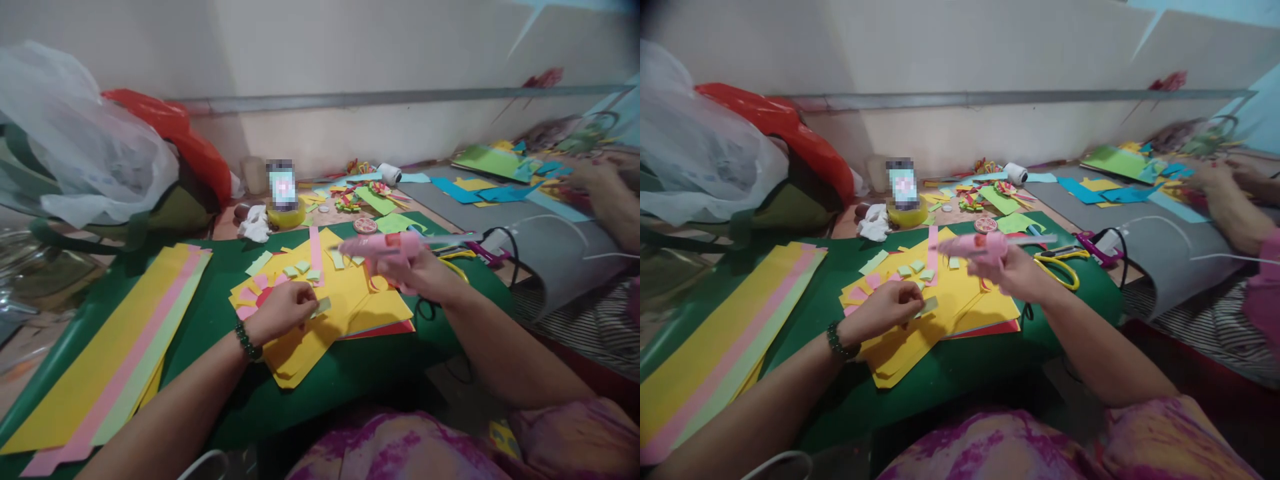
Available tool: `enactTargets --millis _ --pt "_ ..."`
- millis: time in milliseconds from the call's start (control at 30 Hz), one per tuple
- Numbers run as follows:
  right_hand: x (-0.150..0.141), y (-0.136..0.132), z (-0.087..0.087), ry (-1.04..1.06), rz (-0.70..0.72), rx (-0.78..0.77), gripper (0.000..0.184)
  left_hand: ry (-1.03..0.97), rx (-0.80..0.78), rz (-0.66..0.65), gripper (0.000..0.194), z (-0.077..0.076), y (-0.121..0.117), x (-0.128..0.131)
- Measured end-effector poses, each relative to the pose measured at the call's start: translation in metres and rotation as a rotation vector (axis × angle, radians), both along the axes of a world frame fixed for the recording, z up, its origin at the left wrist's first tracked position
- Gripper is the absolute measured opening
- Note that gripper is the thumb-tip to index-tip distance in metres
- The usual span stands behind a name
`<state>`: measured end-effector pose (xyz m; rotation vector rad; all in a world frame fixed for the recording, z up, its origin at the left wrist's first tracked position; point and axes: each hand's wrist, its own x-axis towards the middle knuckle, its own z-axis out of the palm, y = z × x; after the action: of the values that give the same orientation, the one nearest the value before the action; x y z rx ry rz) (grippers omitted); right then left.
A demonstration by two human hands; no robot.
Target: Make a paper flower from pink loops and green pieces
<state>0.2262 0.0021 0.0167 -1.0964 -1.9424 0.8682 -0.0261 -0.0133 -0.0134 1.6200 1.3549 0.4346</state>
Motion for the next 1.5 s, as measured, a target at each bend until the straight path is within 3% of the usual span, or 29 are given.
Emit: enactTargets --millis 100,167,300,400,500,600,700,733,800,933,1033,1200,1400,1500 --pt "-0.001 0.033 0.000 0.002 -0.335 0.134 0.046 -0.314 -0.067 0.093 0.025 0.006 0.002 -0.006" --pt "-0.005 0.057 -0.002 -0.120 -0.448 0.088 0.046 -0.518 -0.117 0.186 0.037 0.008 0.005 -0.010" --pt "-0.019 0.091 -0.015 -0.489 -0.443 -0.094 0.045 -0.762 -0.164 0.331 0.047 0.006 0.008 -0.014" --pt "-0.030 0.104 -0.030 -0.619 -0.409 -0.178 0.046 -0.848 -0.139 0.391 0.044 0.007 0.009 -0.013" --pt "-0.032 0.108 -0.037 -0.672 -0.394 -0.213 0.048 -0.914 -0.120 0.451 0.044 0.009 0.009 -0.011" --pt "-0.026 0.097 -0.029 -0.765 -0.372 -0.201 0.053 -0.959 -0.136 0.504 0.046 0.010 0.010 -0.010" --pt "-0.023 0.071 -0.012 -0.923 -0.372 -0.077 0.051 -0.993 -0.138 0.505 0.046 0.008 0.010 -0.009" --pt "-0.025 0.060 -0.007 -0.934 -0.349 0.002 0.042 -0.999 -0.139 0.496 0.045 0.007 0.010 -0.008" --pt "-0.033 0.039 -0.003 -0.796 -0.166 0.239 0.016 -0.998 -0.148 0.474 0.044 0.003 0.009 -0.006" --pt "-0.060 0.015 -0.016 -0.566 0.232 0.723 0.023 -0.976 -0.162 0.450 0.043 -0.002 0.007 -0.003" --pt "-0.074 0.016 -0.032 -0.455 0.284 0.835 0.022 -0.951 -0.184 0.435 0.043 -0.002 0.005 -0.003" --pt "-0.080 0.020 -0.042 -0.175 0.284 0.617 0.022 -0.893 -0.184 0.452 0.045 0.000 0.004 -0.003" --pt "-0.083 0.024 -0.040 0.183 0.134 0.004 0.033 -0.726 -0.084 0.410 0.038 -0.001 0.004 0.000" --pt "-0.084 0.029 -0.041 0.287 0.123 -0.194 0.043 -0.604 0.020 0.351 0.034 0.000 0.002 0.000"
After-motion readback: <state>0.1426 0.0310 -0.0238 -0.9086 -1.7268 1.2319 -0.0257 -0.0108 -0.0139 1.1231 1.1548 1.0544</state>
